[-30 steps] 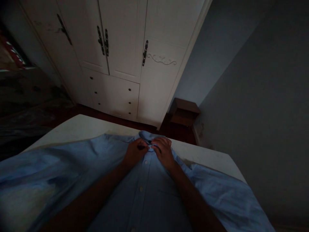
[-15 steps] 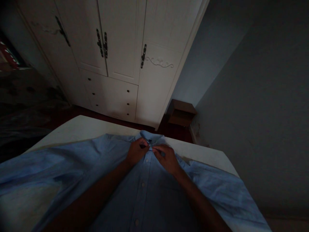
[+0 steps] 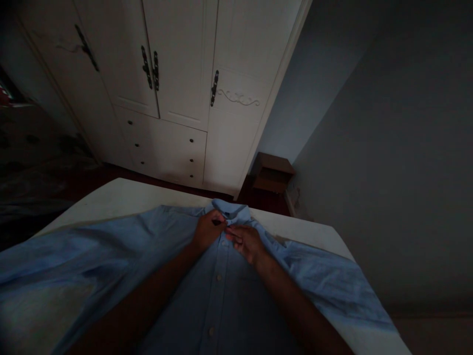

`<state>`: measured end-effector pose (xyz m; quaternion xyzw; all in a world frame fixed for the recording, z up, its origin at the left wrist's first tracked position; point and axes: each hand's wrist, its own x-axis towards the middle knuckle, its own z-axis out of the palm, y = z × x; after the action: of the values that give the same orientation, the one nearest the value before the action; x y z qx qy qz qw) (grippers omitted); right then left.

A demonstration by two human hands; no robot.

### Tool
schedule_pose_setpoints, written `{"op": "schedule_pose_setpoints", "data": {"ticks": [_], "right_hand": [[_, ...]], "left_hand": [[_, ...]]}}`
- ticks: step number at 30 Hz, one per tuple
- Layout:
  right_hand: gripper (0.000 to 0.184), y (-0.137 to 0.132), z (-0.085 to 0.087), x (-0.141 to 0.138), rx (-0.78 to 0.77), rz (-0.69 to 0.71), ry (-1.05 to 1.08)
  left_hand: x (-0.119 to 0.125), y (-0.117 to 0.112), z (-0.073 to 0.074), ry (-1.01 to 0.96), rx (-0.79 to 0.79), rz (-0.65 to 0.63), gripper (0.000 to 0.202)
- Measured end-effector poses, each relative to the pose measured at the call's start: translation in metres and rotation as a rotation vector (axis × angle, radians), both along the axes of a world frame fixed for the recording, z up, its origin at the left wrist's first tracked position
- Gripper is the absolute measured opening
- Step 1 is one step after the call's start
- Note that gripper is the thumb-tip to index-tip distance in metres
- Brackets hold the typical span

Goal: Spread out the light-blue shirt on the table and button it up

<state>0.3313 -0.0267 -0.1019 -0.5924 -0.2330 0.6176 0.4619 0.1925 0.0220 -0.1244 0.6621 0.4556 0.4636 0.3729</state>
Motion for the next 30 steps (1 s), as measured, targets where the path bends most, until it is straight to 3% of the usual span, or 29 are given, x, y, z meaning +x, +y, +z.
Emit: {"op": "schedule_pose_setpoints", "data": {"ticks": [3, 5, 9, 11, 13, 18, 25, 30], "right_hand": [[0.019, 0.003, -0.003, 0.002, 0.035, 0.051, -0.135], [0.018, 0.005, -0.005, 0.008, 0.166, 0.095, -0.394], [0.013, 0.012, -0.002, 0.028, 0.736, 0.218, -1.107], [0.021, 0.015, 0.003, 0.038, 0.972, 0.412, -1.349], [0.025, 0.019, 0.009, 0.046, 1.076, 0.618, -1.450], [0.024, 0.036, 0.021, 0.050, 1.089, 0.838, -1.388], [0.006, 0.061, 0.022, 0.045, 1.033, 0.939, -1.364], [0.010, 0.070, 0.020, 0.045, 0.992, 0.986, -1.433]], "left_hand": [[0.000, 0.001, 0.000, -0.028, -0.012, 0.007, 0.014], [0.000, 0.002, 0.000, -0.050, -0.018, 0.006, 0.015], [0.000, 0.004, -0.001, -0.075, -0.022, -0.004, 0.016], [0.000, 0.004, -0.001, -0.079, -0.019, -0.007, 0.016], [0.000, 0.004, -0.001, -0.076, -0.013, -0.016, 0.017], [-0.001, 0.004, -0.001, -0.047, -0.008, -0.038, 0.019], [0.000, 0.004, -0.002, 0.002, -0.039, -0.023, 0.019], [0.000, 0.003, -0.002, 0.004, -0.018, 0.022, 0.021]]}}
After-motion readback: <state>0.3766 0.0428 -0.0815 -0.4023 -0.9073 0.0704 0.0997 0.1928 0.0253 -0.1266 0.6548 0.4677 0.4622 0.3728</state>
